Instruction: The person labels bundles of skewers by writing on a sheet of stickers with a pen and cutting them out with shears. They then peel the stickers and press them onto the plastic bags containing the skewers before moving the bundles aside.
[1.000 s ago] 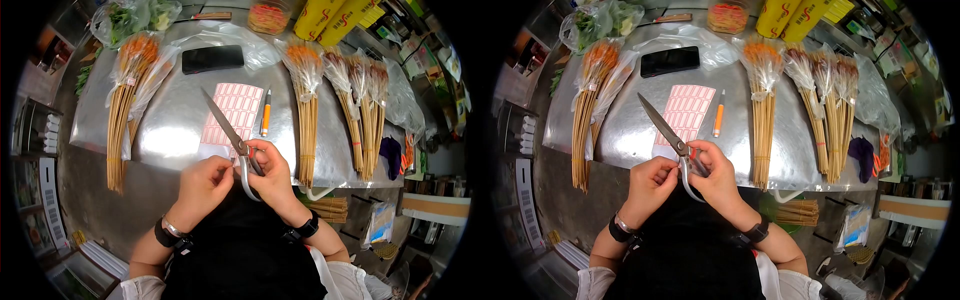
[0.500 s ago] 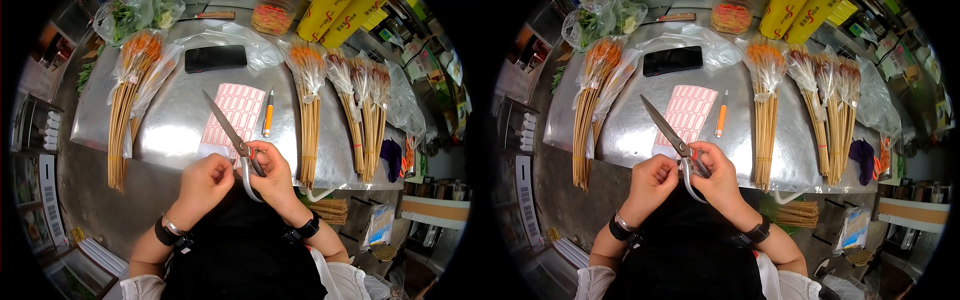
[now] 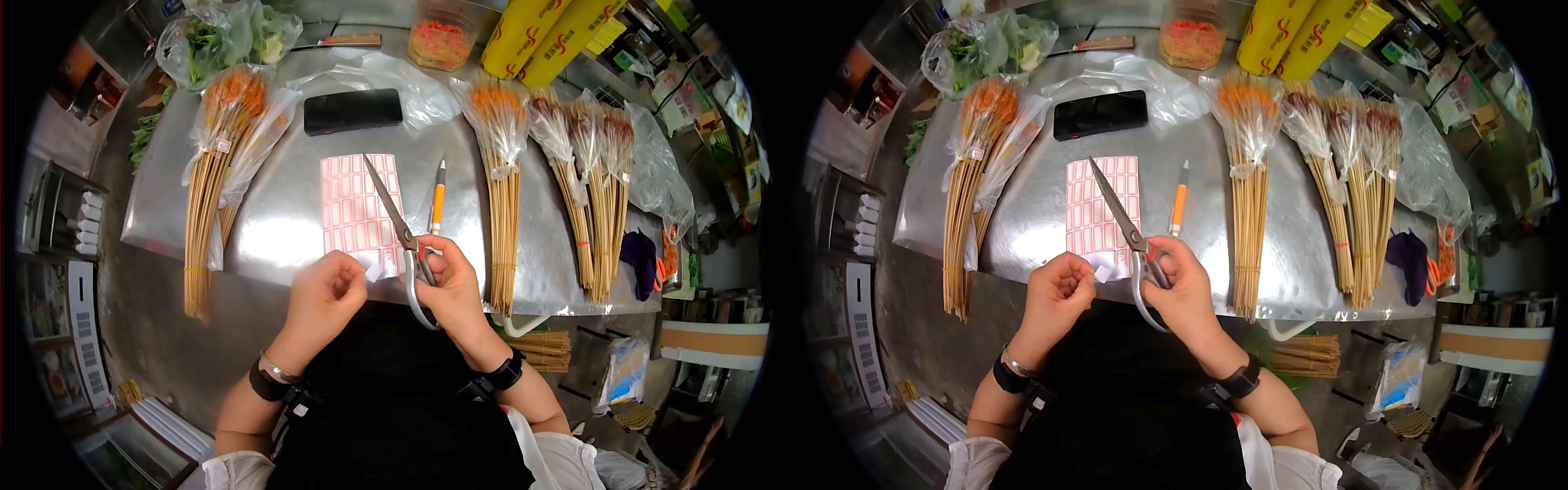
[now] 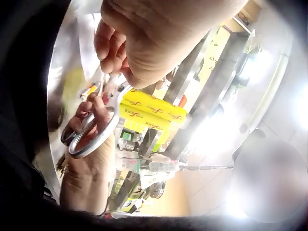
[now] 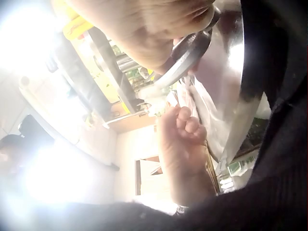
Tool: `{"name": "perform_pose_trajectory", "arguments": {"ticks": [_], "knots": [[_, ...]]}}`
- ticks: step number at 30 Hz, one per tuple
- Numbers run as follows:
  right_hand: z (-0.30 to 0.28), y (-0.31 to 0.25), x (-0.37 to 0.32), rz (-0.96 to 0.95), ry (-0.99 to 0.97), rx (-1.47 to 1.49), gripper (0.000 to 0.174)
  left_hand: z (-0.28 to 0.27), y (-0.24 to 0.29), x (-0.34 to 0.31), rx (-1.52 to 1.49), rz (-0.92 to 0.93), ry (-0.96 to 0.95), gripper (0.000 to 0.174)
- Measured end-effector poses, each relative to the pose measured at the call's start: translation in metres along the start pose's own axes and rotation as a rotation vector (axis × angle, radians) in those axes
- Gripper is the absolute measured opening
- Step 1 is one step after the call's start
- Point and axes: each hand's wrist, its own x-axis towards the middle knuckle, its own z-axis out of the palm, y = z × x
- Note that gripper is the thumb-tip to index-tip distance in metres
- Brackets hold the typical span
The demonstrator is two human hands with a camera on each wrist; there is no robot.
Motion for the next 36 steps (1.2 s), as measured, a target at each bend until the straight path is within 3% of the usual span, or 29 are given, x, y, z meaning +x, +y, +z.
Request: {"name": "perform_pose_trajectory", "arguments": {"ticks": [2, 5, 9, 10, 14, 16, 19, 22, 25, 28, 31, 33, 36], "knots": [[-0.003, 0.005, 0.003, 0.008, 0.023, -0.068, 0.049, -0.005, 0.003, 0.002, -0.176, -0.123, -0.029, 0.005], [-0.003, -0.01, 0.001, 0.019, 0.077, -0.106, 0.048, -0.013, 0.009, 0.007, -0.223, -0.12, -0.049, 0.006], [-0.037, -0.03, -0.018, -0.143, 0.124, -0.261, 0.049, -0.017, 0.012, 0.012, -0.246, -0.065, 0.005, 0.002], [-0.048, -0.04, -0.026, -0.224, 0.179, -0.344, 0.049, -0.017, 0.014, 0.014, -0.242, -0.039, 0.001, 0.002], [-0.102, -0.064, -0.06, -0.252, 0.457, -0.623, 0.05, -0.012, 0.029, 0.018, -0.248, 0.068, 0.012, 0.002], [-0.127, -0.061, -0.066, -0.284, 0.593, -0.889, 0.049, -0.007, 0.035, 0.021, -0.182, 0.147, 0.028, 0.003], [-0.154, -0.055, -0.063, -0.109, 0.573, -1.152, 0.048, 0.006, 0.041, 0.03, -0.007, 0.381, 0.058, 0.005], [-0.164, -0.044, -0.049, -0.255, 0.526, -1.363, 0.042, 0.015, 0.055, 0.033, 0.163, 0.617, 0.06, 0.008], [-0.149, -0.063, -0.051, -0.267, 0.543, -1.726, 0.033, 0.018, 0.067, 0.036, 0.276, 0.815, 0.017, 0.016], [-0.132, -0.082, -0.048, -0.515, 0.429, -1.354, 0.023, 0.023, 0.077, 0.037, 0.357, 0.961, -0.015, 0.023], [-0.109, -0.082, -0.037, -0.114, -0.006, -0.196, 0.022, 0.033, 0.084, 0.037, 0.336, 1.102, -0.049, 0.026], [-0.095, -0.095, -0.033, 0.1, -0.17, -0.054, 0.027, 0.035, 0.089, 0.033, 0.427, 1.186, -0.113, 0.028], [-0.081, -0.09, -0.025, 0.153, -0.342, 0.124, 0.027, 0.033, 0.09, 0.028, 0.46, 1.323, -0.169, 0.031]]}}
